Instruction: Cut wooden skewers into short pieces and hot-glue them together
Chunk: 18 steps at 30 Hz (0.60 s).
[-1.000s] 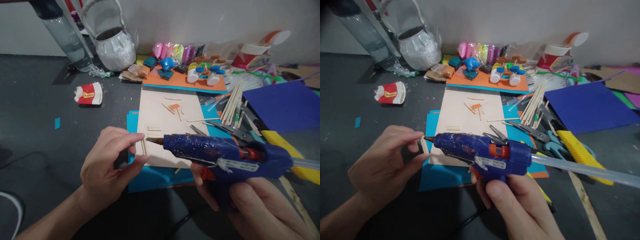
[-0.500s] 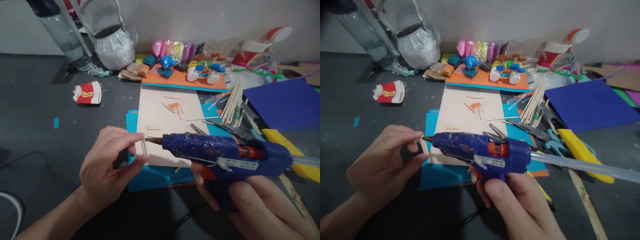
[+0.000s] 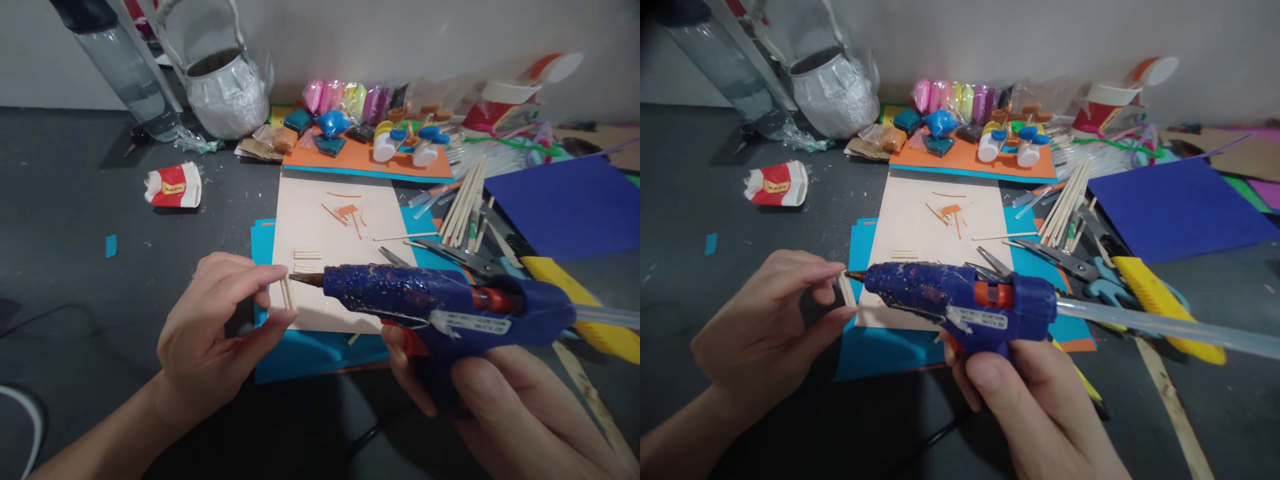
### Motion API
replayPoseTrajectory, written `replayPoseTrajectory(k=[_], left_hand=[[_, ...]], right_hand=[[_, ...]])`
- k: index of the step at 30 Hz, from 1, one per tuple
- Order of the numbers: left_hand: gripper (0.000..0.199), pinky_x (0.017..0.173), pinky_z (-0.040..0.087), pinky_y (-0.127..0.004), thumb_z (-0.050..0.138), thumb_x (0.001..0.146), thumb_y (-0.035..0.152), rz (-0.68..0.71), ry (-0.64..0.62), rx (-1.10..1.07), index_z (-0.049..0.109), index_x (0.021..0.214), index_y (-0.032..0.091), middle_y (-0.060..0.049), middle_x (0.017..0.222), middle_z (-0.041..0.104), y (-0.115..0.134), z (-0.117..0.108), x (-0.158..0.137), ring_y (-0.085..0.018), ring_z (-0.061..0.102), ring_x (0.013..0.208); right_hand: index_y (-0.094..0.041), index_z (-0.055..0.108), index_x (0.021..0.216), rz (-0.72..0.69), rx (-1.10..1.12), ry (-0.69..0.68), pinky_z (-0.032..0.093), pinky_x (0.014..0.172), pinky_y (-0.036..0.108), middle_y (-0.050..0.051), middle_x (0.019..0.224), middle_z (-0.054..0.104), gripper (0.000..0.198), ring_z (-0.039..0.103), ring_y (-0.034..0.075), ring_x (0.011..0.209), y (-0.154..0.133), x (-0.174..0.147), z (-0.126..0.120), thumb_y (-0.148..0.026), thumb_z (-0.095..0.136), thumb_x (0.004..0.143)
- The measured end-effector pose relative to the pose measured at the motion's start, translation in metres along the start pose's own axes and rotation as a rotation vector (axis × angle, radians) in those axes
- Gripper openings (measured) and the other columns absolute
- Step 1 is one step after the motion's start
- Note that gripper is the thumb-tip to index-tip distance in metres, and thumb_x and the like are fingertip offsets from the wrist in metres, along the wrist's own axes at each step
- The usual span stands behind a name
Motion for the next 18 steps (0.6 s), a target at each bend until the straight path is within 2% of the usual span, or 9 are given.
replayPoseTrajectory(k=[2,7,9,12,15,18], left_hand=[[0.042,0.077,0.049,-0.041,0.070,0.083,0.013,0.002,0.002,0.006,0.062,0.122,0.030,0.000,0.078,0.059,-0.0004,-0.0001,0.0001,-0.020,0.058,0.082],[0.046,0.078,0.047,-0.041,0.071,0.082,0.008,0.047,-0.002,-0.009,0.062,0.124,0.025,0.000,0.079,0.058,0.0011,-0.0001,0.0005,-0.019,0.057,0.083],[0.046,0.078,0.047,-0.041,0.071,0.081,0.008,0.047,0.003,-0.010,0.063,0.123,0.025,0.000,0.079,0.058,0.0009,-0.0005,0.0008,-0.019,0.057,0.083],[0.044,0.077,0.048,-0.040,0.072,0.081,0.009,0.043,0.019,-0.007,0.063,0.121,0.025,0.000,0.079,0.059,0.0004,-0.0017,0.0011,-0.020,0.058,0.083],[0.042,0.076,0.049,-0.040,0.071,0.082,0.012,0.028,0.024,0.011,0.064,0.120,0.028,0.000,0.078,0.059,-0.0006,-0.0020,0.0013,-0.020,0.059,0.082],[0.042,0.076,0.050,-0.040,0.071,0.082,0.013,0.013,0.019,0.022,0.063,0.120,0.030,0.000,0.077,0.059,-0.0013,-0.0020,0.0015,-0.020,0.059,0.082]], right_hand=[[-0.025,0.076,0.089,-0.001,-0.008,-0.003,0.057,0.052,0.022,0.005,0.078,0.075,0.032,0.067,0.018,0.063,0.0012,-0.0003,0.0000,-0.053,0.060,0.088],[-0.027,0.076,0.083,-0.002,-0.038,-0.033,0.055,0.049,0.021,0.003,0.071,0.072,0.032,0.065,0.017,0.061,0.0016,0.0007,0.0039,-0.053,0.058,0.089],[-0.028,0.076,0.086,-0.010,-0.040,-0.011,0.055,0.049,0.021,0.004,0.077,0.074,0.032,0.066,0.017,0.063,0.0014,0.0013,0.0021,-0.054,0.058,0.089],[-0.028,0.077,0.085,-0.021,-0.056,0.012,0.056,0.050,0.022,0.004,0.080,0.076,0.031,0.068,0.019,0.065,0.0012,0.0017,-0.0008,-0.054,0.060,0.087],[-0.026,0.076,0.080,-0.007,-0.070,0.008,0.057,0.051,0.023,0.005,0.075,0.075,0.035,0.068,0.020,0.063,0.0010,0.0014,-0.0012,-0.057,0.060,0.085],[-0.027,0.077,0.082,0.003,-0.085,0.034,0.059,0.057,0.022,0.004,0.079,0.077,0.033,0.071,0.021,0.070,-0.0005,0.0003,-0.0026,-0.056,0.063,0.084]])
Point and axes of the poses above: each hand's wrist, its own x-axis towards the middle knuckle, its own z-axis out of the palm, y = z × x, the point moved 7 cm from there along x, towards the middle knuckle
